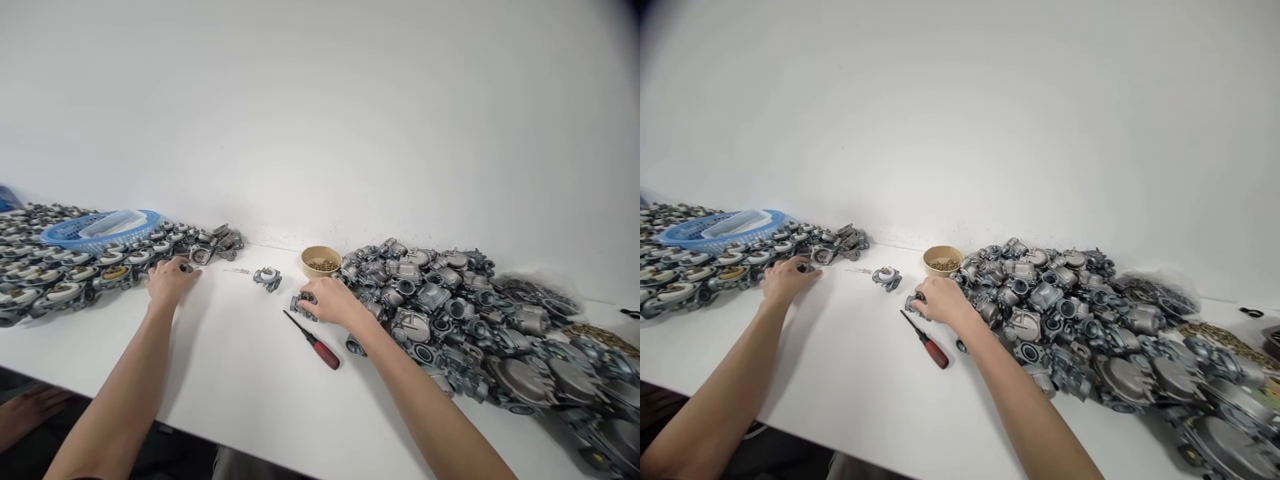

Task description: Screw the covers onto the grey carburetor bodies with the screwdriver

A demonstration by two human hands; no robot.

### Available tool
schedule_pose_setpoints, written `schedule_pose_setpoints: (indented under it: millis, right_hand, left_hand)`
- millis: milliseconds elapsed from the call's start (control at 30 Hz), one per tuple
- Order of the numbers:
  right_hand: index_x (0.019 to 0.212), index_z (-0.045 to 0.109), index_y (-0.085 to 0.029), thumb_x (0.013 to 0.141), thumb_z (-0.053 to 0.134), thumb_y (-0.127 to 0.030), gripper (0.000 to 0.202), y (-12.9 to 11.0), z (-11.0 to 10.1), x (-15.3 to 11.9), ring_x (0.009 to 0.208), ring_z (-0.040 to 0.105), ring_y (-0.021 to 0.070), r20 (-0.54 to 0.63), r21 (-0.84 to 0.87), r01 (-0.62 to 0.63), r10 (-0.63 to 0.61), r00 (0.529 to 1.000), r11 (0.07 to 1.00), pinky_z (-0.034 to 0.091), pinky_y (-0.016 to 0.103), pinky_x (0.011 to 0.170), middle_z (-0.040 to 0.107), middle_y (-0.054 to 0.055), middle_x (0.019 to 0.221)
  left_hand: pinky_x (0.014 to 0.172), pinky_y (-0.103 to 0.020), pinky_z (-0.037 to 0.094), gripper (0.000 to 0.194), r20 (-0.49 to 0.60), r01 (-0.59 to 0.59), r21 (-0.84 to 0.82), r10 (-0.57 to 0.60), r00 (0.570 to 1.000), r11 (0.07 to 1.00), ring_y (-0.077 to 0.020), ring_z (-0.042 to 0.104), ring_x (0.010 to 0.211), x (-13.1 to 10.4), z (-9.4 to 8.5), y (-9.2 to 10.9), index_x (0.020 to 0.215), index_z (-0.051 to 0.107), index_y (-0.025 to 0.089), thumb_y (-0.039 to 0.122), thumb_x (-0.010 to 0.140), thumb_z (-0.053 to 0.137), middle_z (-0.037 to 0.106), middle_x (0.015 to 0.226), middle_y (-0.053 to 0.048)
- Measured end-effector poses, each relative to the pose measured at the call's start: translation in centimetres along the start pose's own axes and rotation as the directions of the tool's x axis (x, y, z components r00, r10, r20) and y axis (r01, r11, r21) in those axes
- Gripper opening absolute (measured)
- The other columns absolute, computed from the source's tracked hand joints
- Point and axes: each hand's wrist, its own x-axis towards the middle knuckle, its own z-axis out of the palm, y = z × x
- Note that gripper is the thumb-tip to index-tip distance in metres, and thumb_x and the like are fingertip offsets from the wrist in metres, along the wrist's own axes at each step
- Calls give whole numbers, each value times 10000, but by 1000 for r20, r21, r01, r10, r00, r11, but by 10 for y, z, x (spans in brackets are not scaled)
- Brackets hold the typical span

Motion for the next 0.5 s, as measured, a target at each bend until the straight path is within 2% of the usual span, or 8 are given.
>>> schedule_pose_setpoints:
  millis: [233, 333, 500]
  right_hand:
    - [1232, 665, -177, 1027, 581, -431, 336, 1, 8, 3, 1099, 659, 227, -31, 19, -48, 48, 998, 999, 535, 453, 998, 680, 92, 1217]
    - [1219, 665, -173, 1024, 593, -417, 321, 0, 10, 4, 1096, 658, 224, -37, 24, -59, 60, 998, 998, 540, 452, 998, 676, 93, 1219]
    - [1185, 666, -160, 1025, 596, -405, 301, -8, 10, -1, 1071, 660, 237, -64, 20, -61, 62, 996, 998, 558, 437, 972, 672, 67, 1187]
  left_hand:
    - [781, -408, 490, 515, 28, 17, -26, -17, 999, 1000, -340, 603, 980, 0, 1, -7, 1191, 659, 183, 490, 790, 758, 619, 1024, -118]
    - [802, -403, 491, 486, 21, 31, -31, -31, 999, 999, -331, 605, 1000, 0, 1, -8, 1243, 647, 209, 476, 840, 700, 619, 1055, -107]
    - [861, -412, 480, 541, 6, 24, -51, -24, 1000, 998, -345, 578, 1126, -1, 0, -7, 1336, 593, 205, 526, 902, 613, 574, 1215, -156]
